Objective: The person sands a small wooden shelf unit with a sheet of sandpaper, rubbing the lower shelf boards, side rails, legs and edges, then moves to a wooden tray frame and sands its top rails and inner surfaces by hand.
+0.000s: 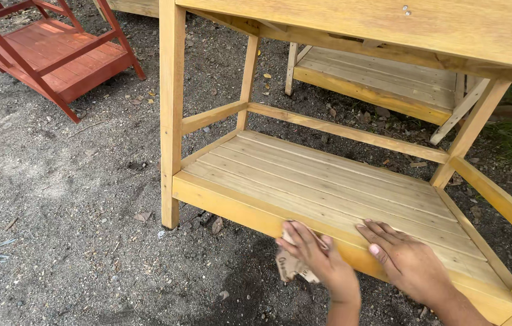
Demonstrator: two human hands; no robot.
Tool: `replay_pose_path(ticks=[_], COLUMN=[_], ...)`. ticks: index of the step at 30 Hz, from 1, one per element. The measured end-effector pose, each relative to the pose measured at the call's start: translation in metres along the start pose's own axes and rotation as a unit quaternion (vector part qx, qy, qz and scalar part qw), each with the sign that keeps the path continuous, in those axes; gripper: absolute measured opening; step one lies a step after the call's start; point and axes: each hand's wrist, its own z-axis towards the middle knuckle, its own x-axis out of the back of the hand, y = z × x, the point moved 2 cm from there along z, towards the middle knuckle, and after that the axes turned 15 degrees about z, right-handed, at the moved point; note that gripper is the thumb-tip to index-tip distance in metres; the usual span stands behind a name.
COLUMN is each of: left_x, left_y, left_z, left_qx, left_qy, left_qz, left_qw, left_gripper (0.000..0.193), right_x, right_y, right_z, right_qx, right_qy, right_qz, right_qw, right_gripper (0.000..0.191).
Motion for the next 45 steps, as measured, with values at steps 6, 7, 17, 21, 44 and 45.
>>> replay_pose_path(ticks=[6, 7, 17, 21, 44, 45], left_x=[-0.049, -0.048, 0.036, -0.014, 0.014, 0.018], left_y=[-0.008, -0.018, -0.038, 0.001, -0.057, -0.05], left_z=[-0.081, -0.062, 0.141, -0.045, 0.074, 0.069], left_qx=[0.014, 0.023, 0.094, -0.027, 0.13, 0.145], left_qy=[-0.09, -0.083, 0.107, 0.019, 0.093, 0.099], left_qz=[-0.022, -0.006, 0.061, 0.05, -0.034, -0.049], left_qw=[0.996, 0.996, 0.988, 0.998, 0.987, 0.983], left_gripper=[0.051, 0.052, 0.057, 0.055, 0.052, 0.051], right_x=[0.012, 0.014, 0.013, 0.012, 0.009, 0.009], right_y=[0.0, 0.001, -0.009, -0.008, -0.007, -0.007], right_z=[-0.003, -0.005, -0.002, -0.002, -0.004, -0.004], right_qx=[-0.051, -0.053, -0.079, -0.084, -0.096, -0.087], right_qy=[-0.094, -0.096, -0.087, -0.09, -0.062, -0.054], right_qz=[0.04, 0.036, -0.03, -0.033, -0.064, -0.066], right_qw=[0.993, 0.993, 0.993, 0.992, 0.991, 0.993], right_gripper=[0.065, 0.066, 0.064, 0.062, 0.06, 0.059])
